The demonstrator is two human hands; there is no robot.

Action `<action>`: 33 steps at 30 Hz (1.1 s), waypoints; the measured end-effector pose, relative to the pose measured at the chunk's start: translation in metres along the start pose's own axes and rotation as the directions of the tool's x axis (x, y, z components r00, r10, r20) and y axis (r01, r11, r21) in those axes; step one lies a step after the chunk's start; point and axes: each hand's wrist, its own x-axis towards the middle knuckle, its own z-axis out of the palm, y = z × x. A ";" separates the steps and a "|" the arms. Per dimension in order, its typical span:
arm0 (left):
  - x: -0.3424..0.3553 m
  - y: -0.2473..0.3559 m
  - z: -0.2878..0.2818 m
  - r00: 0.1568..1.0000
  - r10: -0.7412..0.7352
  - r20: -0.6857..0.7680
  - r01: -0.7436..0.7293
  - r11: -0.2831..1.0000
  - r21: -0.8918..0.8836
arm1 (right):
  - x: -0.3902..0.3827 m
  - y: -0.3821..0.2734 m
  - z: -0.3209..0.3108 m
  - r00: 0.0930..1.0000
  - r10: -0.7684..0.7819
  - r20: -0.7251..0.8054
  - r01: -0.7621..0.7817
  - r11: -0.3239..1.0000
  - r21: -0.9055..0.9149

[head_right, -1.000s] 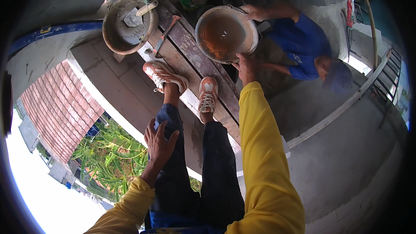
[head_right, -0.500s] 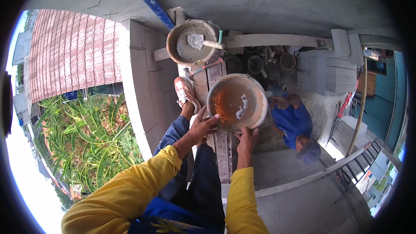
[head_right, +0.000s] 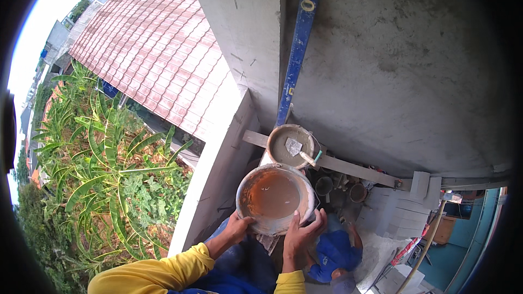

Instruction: The person applies cement to a wall using a trowel, then places a white tile onto the wet cement. They use a hammer to tap the tile into place and ensure it is level.

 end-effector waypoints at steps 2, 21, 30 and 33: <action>-0.006 0.010 -0.011 0.994 0.098 -0.054 -0.101 0.993 -0.058 | 0.008 -0.024 0.044 0.924 -0.177 0.339 0.061 0.944 0.325; -0.009 0.203 -0.038 0.959 0.168 -0.227 -0.216 0.954 -0.208 | 0.278 -0.414 0.169 0.475 -0.436 0.764 -0.748 -0.657 0.090; 0.002 0.228 -0.057 0.946 0.255 -0.201 -0.288 0.945 -0.156 | 0.354 -0.528 0.087 0.878 -0.330 0.348 -0.376 -0.024 0.926; -0.016 0.261 -0.042 0.937 0.257 -0.235 -0.310 0.923 -0.230 | 0.217 -0.418 0.177 0.744 -0.125 0.657 -0.633 0.184 0.752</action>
